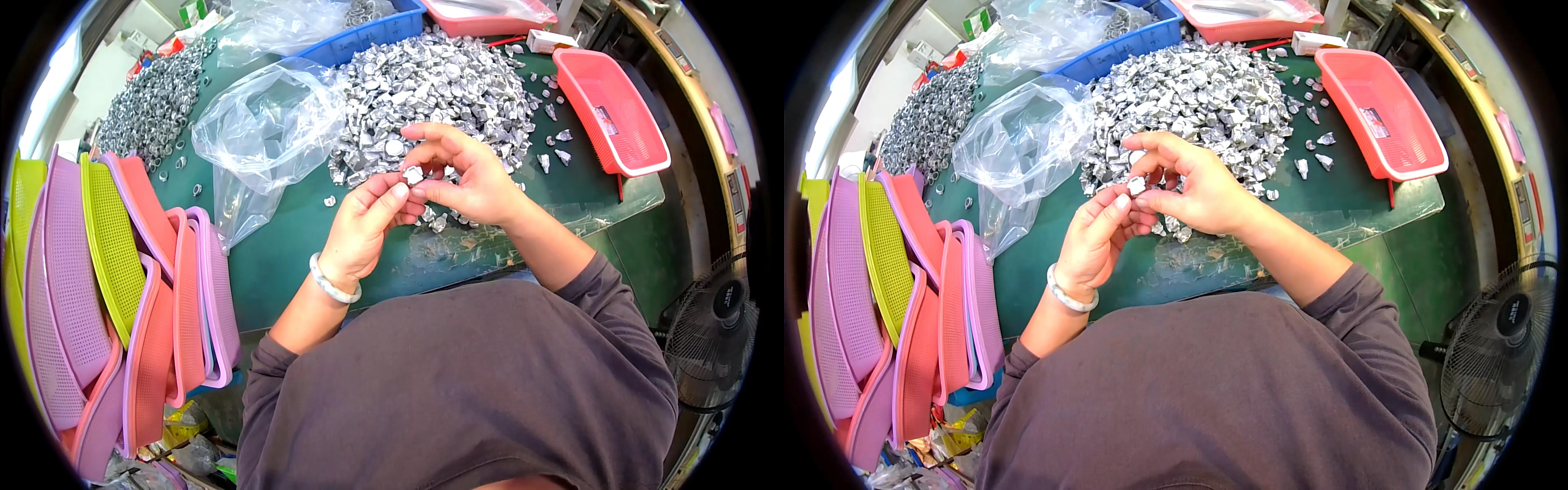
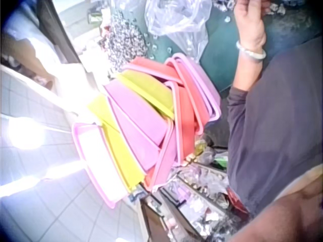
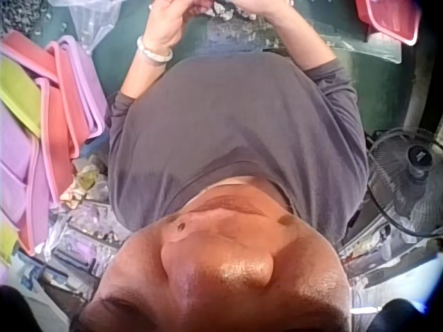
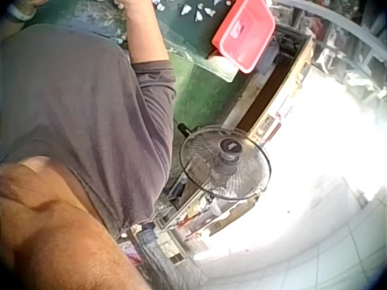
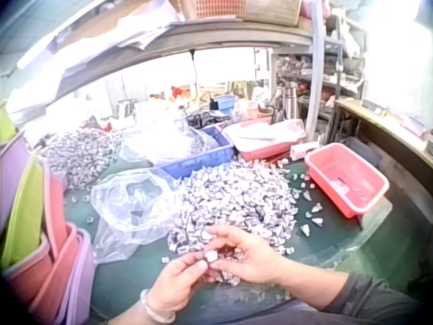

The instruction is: The person picks up metal components from a pile on a table by hand and places them into a clear plastic bag.

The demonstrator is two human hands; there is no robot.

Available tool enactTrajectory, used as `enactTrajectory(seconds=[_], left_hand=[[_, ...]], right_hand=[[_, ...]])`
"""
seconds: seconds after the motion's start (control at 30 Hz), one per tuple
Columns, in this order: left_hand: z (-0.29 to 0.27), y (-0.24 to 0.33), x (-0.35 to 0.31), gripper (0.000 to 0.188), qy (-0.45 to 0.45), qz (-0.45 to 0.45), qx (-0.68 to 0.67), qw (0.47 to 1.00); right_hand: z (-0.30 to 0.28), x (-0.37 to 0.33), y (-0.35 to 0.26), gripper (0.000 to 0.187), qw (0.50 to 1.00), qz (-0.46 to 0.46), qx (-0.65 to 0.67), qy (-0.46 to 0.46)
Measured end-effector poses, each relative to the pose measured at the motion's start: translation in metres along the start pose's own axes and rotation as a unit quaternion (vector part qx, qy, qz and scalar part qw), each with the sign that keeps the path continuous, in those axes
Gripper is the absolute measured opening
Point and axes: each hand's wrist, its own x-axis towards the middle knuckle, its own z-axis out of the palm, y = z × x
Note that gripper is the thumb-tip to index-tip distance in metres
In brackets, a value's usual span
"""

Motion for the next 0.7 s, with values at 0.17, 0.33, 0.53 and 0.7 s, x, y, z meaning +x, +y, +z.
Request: enactTrajectory(seconds=[0.17,0.33,0.53,0.7], left_hand=[[-0.001,-0.0037,0.0023,0.02,0.002,-0.01,0.002,1.0],[-0.0045,-0.004,0.0017,0.018,0.008,-0.045,-0.061,0.997],[-0.0016,-0.0022,-0.0034,0.018,0.017,-0.044,-0.068,0.997],[-0.0077,-0.0021,-0.0041,0.02,0.02,-0.036,-0.083,0.996]], right_hand=[[0.0002,-0.0012,-0.0003,0.051,0.999,0.025,0.028,0.0],[0.0013,-0.0019,0.0009,0.045,0.976,0.079,0.204,0.001],[-0.0011,-0.0028,0.0039,0.041,0.952,0.145,0.271,-0.018],[0.0006,-0.004,0.0064,0.031,0.968,0.127,0.216,-0.009]])
